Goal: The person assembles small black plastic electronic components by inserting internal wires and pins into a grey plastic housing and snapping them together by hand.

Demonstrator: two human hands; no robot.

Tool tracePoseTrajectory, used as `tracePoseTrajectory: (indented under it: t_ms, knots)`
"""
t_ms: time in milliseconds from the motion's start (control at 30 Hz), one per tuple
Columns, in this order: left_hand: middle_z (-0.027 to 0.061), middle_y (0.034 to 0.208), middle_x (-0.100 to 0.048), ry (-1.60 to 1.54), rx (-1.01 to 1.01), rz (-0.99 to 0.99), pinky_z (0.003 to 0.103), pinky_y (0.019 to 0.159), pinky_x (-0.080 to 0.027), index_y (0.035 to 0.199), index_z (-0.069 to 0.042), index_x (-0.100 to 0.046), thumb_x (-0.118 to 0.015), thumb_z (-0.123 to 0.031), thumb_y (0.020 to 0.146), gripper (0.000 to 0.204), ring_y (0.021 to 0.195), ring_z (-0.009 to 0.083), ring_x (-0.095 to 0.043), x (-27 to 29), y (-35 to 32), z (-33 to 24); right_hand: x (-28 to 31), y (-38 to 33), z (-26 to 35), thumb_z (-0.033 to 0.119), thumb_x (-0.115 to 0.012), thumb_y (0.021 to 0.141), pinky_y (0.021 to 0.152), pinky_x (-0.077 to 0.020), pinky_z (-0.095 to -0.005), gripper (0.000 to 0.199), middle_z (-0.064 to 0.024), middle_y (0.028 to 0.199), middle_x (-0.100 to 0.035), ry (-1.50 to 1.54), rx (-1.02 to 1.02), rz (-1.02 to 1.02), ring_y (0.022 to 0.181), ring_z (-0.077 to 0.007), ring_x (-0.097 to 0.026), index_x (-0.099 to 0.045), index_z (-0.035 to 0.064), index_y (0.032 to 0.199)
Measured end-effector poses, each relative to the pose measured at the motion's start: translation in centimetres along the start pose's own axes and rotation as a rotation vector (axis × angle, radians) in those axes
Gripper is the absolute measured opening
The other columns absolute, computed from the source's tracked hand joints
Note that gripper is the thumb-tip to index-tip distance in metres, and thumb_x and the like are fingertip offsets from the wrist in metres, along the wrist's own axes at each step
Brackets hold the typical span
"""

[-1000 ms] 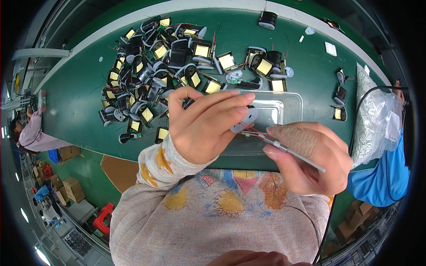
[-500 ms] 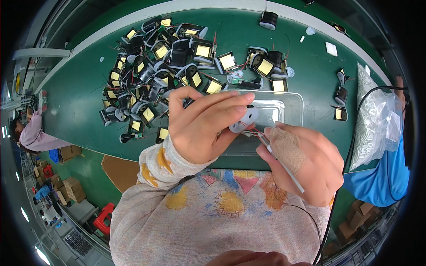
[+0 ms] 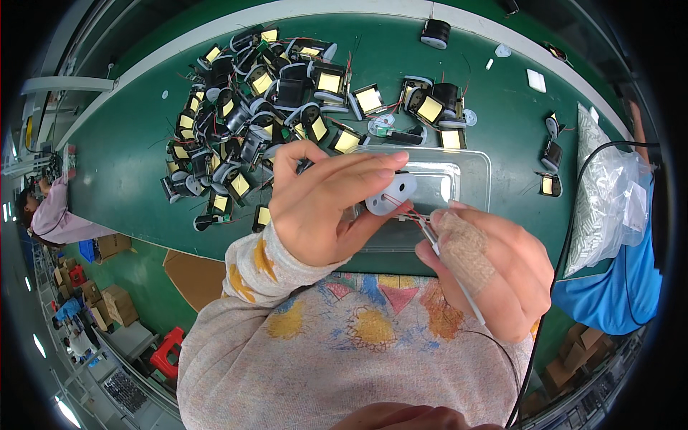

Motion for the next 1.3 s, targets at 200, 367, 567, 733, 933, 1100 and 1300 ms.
tracePoseTrajectory:
  t_ms: [200,367,567,733,933,1100,1300]
  knots:
    - [0.0112,0.101,-0.068,0.032,0.000,0.002,0.033,0.075,-0.034,0.110,-0.009,-0.046,-0.083,-0.007,0.062,0.061,0.084,0.0192,-0.067,0.0,0.0,-0.1,0.0,0.2,-0.6,-0.004,-0.080,0.053,0.058,-0.0542,-0.0296,0.039,-0.0147,0.079,-0.067,-0.001,-0.053,0.097,0.070,-0.0262,-0.067,-0.063,-0.0051,0.088]
    - [0.0103,0.101,-0.068,0.066,-0.015,0.041,0.034,0.076,-0.034,0.110,-0.011,-0.045,-0.082,-0.006,0.063,0.060,0.086,0.0199,-0.067,-0.2,0.1,-0.2,0.0,0.3,-1.1,-0.004,-0.080,0.050,0.057,-0.0539,-0.0298,0.038,-0.0141,0.078,-0.066,0.037,-0.107,0.086,0.069,-0.0257,-0.066,-0.064,-0.0051,0.084]
    - [0.0094,0.101,-0.068,0.107,0.012,0.044,0.033,0.075,-0.035,0.109,-0.011,-0.045,-0.082,-0.007,0.063,0.059,0.087,0.0193,-0.067,-0.1,0.0,-0.2,0.0,-0.2,-0.4,-0.006,-0.079,0.050,0.058,-0.0549,-0.0300,0.040,-0.0170,0.076,-0.066,-0.033,-0.025,0.004,0.069,-0.0271,-0.067,-0.062,-0.0068,0.086]
    - [0.0088,0.100,-0.069,0.198,-0.031,0.036,0.031,0.074,-0.034,0.108,-0.010,-0.045,-0.083,-0.012,0.063,0.058,0.086,0.0186,-0.067,-0.2,0.2,-0.5,0.1,-0.1,-0.3,-0.007,-0.079,0.050,0.058,-0.0555,-0.0307,0.041,-0.0184,0.075,-0.066,-0.053,-0.019,0.003,0.068,-0.0283,-0.067,-0.061,-0.0080,0.086]
    - [0.0091,0.100,-0.069,0.243,-0.020,0.043,0.032,0.073,-0.035,0.106,-0.010,-0.046,-0.082,-0.014,0.065,0.055,0.086,0.0189,-0.067,-0.3,0.2,-0.9,0.1,-0.5,-0.2,-0.006,-0.080,0.050,0.059,-0.0554,-0.0304,0.042,-0.0179,0.075,-0.066,-0.041,0.029,-0.035,0.069,-0.0279,-0.067,-0.062,-0.0077,0.087]
    - [0.0065,0.101,-0.068,0.145,-0.007,0.005,0.032,0.073,-0.035,0.100,-0.009,-0.052,-0.078,-0.010,0.063,0.046,0.087,0.0165,-0.066,-0.3,0.1,-0.4,0.0,0.2,-1.3,-0.004,-0.080,0.050,0.057,-0.0537,-0.0292,0.037,-0.0153,0.077,-0.067,0.018,-0.068,0.095,0.067,-0.0250,-0.066,-0.064,-0.0059,0.083]
    - [0.0040,0.102,-0.068,0.090,0.002,-0.057,0.030,0.071,-0.036,0.095,-0.009,-0.059,-0.075,-0.005,0.061,0.038,0.087,0.0143,-0.066,0.0,-0.2,-0.1,0.0,-0.1,-0.8,-0.004,-0.080,0.049,0.057,-0.0536,-0.0288,0.036,-0.0152,0.078,-0.067,-0.030,-0.039,0.003,0.066,-0.0240,-0.066,-0.065,-0.0062,0.082]
Point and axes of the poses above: each hand's wrist, its own y-axis towards the middle knuckle, its own x-axis out of the back of the hand, z = x × y, the point moved 8 cm from there along y, towards the middle knuckle
